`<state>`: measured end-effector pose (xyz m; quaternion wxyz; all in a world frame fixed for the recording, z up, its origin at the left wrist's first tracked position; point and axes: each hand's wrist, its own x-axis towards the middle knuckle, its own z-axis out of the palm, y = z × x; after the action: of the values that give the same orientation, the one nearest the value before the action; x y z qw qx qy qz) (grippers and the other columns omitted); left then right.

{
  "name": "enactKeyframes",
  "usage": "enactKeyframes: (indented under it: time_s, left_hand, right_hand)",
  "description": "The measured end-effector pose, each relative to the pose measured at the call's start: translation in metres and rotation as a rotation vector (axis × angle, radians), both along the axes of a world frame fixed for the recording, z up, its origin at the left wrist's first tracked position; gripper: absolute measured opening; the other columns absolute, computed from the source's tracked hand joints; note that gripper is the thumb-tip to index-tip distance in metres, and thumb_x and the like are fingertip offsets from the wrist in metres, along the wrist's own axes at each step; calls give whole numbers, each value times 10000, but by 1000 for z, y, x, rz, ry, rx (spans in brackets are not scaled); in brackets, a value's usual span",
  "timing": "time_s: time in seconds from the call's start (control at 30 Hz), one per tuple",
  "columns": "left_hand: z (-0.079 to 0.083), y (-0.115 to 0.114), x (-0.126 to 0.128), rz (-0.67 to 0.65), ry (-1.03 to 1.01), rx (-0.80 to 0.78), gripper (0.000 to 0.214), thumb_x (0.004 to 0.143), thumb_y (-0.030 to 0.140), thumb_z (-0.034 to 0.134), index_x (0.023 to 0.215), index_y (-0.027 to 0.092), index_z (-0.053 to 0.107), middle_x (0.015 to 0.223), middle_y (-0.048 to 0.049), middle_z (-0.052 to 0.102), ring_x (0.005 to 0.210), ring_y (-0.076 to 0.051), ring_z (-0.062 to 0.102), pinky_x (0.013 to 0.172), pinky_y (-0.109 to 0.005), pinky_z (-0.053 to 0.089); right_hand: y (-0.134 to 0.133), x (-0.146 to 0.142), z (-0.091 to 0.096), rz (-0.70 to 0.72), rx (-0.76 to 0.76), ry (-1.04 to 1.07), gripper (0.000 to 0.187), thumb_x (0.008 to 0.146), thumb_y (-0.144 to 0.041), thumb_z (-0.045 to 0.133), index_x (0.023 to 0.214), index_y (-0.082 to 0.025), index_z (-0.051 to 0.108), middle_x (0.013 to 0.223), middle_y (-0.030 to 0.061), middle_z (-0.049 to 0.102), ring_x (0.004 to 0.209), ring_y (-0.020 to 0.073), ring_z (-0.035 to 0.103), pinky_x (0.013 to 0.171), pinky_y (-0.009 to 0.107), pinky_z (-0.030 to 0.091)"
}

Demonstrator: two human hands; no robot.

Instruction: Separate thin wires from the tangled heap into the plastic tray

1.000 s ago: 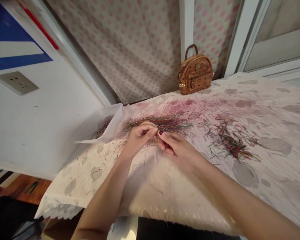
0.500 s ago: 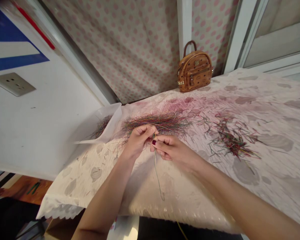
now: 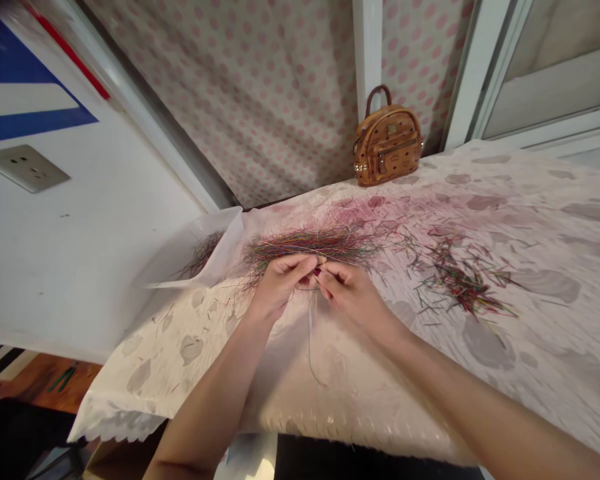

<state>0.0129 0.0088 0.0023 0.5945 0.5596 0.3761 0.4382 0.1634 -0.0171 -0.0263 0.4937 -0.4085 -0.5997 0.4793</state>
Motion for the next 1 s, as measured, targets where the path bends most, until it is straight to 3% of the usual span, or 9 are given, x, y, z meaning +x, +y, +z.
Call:
enactKeyframes:
  time_s: [0.4,0.57,0.63,0.73,0.83,1.0]
  left_hand:
    - [-8,-1,5,-26,-72,-66,281,740,408,777,842,147,751,761,-39,670,635,-96,570,630,-250,448]
    - [-5,-2,5,106,-10,101,247,770,410,749,807,168,715,857,-40,693,749,-120,609,684,-245,481]
    - [-4,-2,5,106,22,168,246,797,408,724,802,163,700,848,-42,696,786,-124,618,742,-251,490]
    - [-2,-5,5,21,42,130,286,824,430,694,835,146,673,829,-54,700,758,-122,637,761,-264,507]
    - [-2,-9,7,-60,57,73,317,828,450,684,838,137,633,785,-51,689,692,-118,643,713,-263,519]
    - [-5,-12,10,-45,114,101,319,846,455,652,798,151,572,691,8,604,485,-53,473,494,-201,392]
  right_hand:
    - [-6,-7,1,-75,29,-77,349,880,-334,479,556,-204,494,454,-46,420,438,95,378,486,273,282]
    - [1,5,5,44,13,-132,122,815,-297,573,738,-203,588,594,-30,542,507,114,465,522,276,354]
    - [4,12,9,-7,38,-109,121,823,-323,574,791,-210,603,619,-22,554,535,128,488,545,288,379]
    - [7,19,15,-130,90,-62,171,842,-363,573,898,-221,651,759,27,646,669,168,565,637,318,438]
    - [7,20,16,-144,107,-19,229,844,-388,592,993,-234,672,899,51,684,784,193,600,714,340,464]
    - [8,19,11,-99,112,25,158,845,-372,612,862,-218,638,758,11,603,706,161,543,662,310,427]
